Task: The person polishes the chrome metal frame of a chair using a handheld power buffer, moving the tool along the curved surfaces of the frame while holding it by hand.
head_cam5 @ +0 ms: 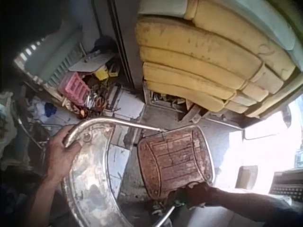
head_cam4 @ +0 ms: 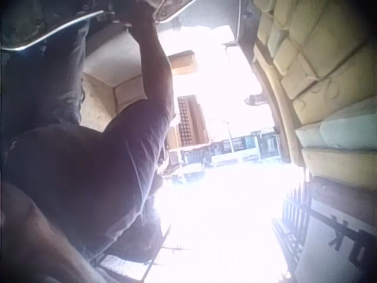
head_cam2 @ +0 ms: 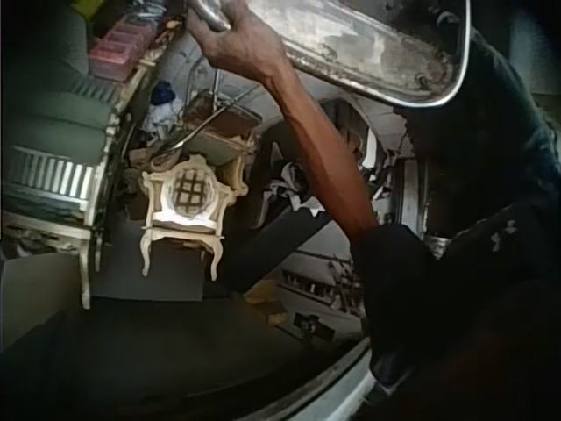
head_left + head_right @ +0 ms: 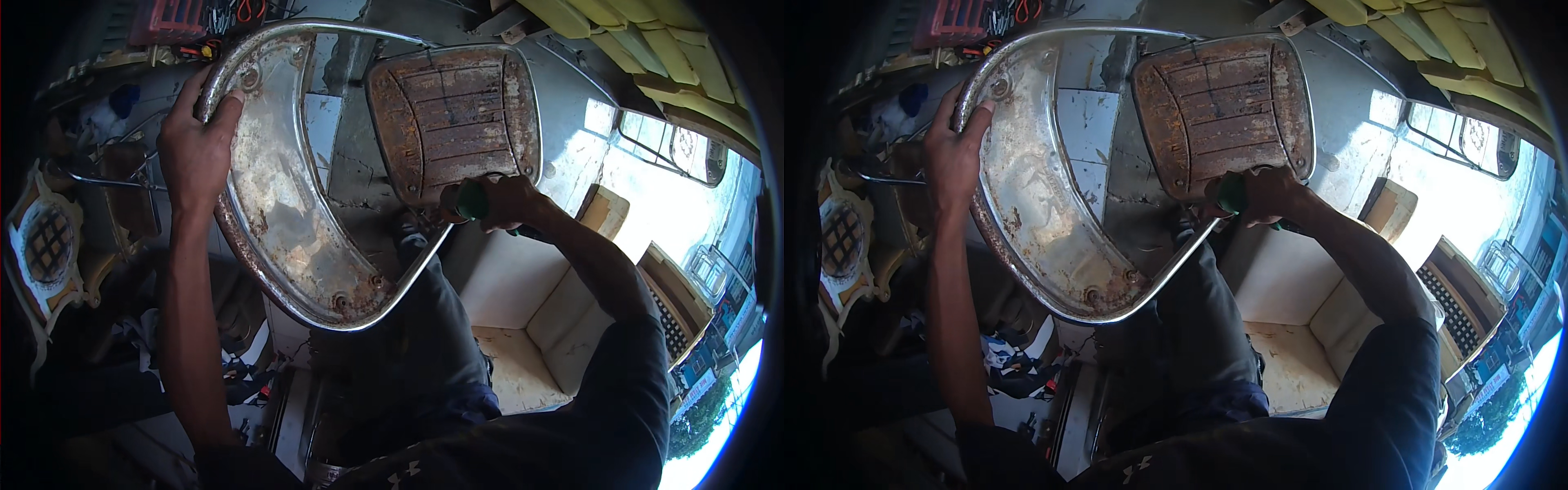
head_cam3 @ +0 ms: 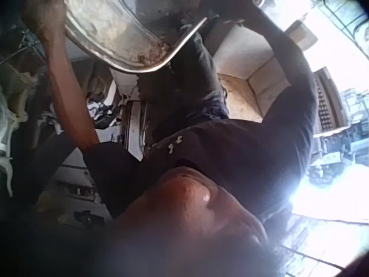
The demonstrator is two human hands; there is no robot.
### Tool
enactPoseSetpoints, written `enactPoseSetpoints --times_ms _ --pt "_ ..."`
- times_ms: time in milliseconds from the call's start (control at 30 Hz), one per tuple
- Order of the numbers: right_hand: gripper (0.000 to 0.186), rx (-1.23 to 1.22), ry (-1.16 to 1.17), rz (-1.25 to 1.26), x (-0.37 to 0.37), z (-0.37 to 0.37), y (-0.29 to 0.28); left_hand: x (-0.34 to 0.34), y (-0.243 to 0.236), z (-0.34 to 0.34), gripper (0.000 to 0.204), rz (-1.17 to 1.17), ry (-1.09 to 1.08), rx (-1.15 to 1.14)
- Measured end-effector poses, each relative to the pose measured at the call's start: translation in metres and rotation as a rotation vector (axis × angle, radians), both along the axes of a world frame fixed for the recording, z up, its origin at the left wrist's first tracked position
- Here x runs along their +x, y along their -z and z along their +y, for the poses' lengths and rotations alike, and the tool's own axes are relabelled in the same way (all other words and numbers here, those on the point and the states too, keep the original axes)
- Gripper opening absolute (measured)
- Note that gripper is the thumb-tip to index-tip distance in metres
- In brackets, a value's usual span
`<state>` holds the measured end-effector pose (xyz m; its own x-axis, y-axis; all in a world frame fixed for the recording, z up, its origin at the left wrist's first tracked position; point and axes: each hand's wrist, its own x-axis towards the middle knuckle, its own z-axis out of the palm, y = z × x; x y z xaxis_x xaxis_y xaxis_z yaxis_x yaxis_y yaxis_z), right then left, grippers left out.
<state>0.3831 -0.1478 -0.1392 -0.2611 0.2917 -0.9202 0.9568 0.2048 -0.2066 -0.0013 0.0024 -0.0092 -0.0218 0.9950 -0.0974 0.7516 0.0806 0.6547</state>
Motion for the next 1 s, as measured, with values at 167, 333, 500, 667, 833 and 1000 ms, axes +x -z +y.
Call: enactPoseSetpoints --times_ms 167,333,500,667,833,1000 --pt "0.083 -0.064 0.453 -0.009 0.053 -0.035 0.011 -0.005 0.003 -0.001 0.039 -0.003 0.011 -0.002" --pt "0.079 -0.202 0.786 0.148 0.060 -0.087 -0.032 0.001 -0.009 -0.004 0.038 -0.044 0.010 -0.023" --pt "0.070 -0.265 1.081 0.324 0.023 -0.147 -0.053 0.003 -0.015 -0.002 0.042 0.069 0.004 -0.083" --pt "0.065 -0.271 1.316 0.235 0.030 -0.150 -0.004 0.006 -0.009 -0.002 0.047 0.221 0.013 -0.072" --pt "0.062 -0.170 1.375 0.354 0.023 -0.163 -0.001 0.002 -0.008 0.002 0.049 0.156 0.026 -0.085" --pt "0.068 -0.100 1.400 0.422 0.000 -0.183 -0.022 -0.009 -0.010 0.002 0.050 0.215 0.043 -0.072"
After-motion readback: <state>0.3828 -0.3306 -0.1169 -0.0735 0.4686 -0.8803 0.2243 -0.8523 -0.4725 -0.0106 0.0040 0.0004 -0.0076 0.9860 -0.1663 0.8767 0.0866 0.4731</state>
